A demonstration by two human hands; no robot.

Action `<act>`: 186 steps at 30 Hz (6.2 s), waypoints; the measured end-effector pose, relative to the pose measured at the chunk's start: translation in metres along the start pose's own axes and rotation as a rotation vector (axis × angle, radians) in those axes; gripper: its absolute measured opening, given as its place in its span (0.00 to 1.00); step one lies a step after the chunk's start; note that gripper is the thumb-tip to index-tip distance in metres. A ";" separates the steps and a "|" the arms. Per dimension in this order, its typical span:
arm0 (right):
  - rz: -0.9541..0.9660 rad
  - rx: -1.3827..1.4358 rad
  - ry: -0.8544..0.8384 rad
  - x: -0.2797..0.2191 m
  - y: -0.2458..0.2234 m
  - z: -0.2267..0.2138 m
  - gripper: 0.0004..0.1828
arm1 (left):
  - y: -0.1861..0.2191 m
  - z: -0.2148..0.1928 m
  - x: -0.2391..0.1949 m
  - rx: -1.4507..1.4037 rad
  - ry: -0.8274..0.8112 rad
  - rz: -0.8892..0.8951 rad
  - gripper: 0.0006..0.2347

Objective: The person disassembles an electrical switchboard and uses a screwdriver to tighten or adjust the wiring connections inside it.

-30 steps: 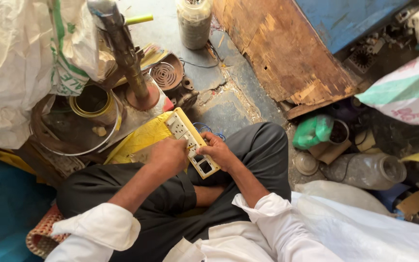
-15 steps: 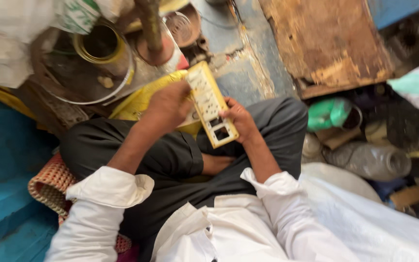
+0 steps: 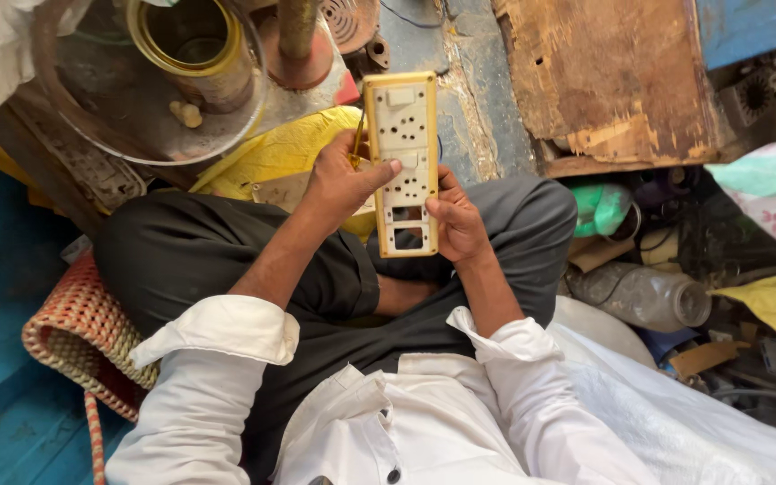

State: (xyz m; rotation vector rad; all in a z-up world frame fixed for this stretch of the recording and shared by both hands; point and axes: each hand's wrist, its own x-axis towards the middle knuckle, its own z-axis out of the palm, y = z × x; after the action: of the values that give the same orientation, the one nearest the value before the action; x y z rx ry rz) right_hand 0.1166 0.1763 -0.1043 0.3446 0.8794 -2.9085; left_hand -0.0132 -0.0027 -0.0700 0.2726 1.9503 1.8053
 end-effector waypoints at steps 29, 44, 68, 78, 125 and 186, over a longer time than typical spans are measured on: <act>-0.193 -0.517 0.267 0.063 0.008 -0.009 0.14 | -0.002 0.001 0.016 0.067 0.013 -0.062 0.16; -0.129 -0.640 0.166 0.064 0.005 -0.015 0.15 | -0.018 -0.005 0.016 0.154 0.055 -0.067 0.23; -0.113 -0.684 0.222 0.039 0.017 -0.006 0.24 | 0.016 0.007 0.005 0.317 0.011 0.059 0.20; -0.005 -0.245 0.124 0.007 0.005 0.008 0.40 | -0.019 0.011 0.002 0.434 -0.338 0.669 0.19; 0.115 0.285 -0.283 -0.007 -0.028 -0.001 0.46 | 0.020 -0.009 -0.005 -0.400 -0.377 0.150 0.05; 0.134 0.102 -0.190 -0.005 -0.014 -0.024 0.41 | 0.045 0.003 -0.022 0.606 -0.147 0.755 0.07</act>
State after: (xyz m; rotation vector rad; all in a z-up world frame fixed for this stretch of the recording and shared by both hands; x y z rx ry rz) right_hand 0.1236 0.2016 -0.1154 0.1258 0.6559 -2.8095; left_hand -0.0004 -0.0047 -0.0219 1.4532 2.4223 1.4263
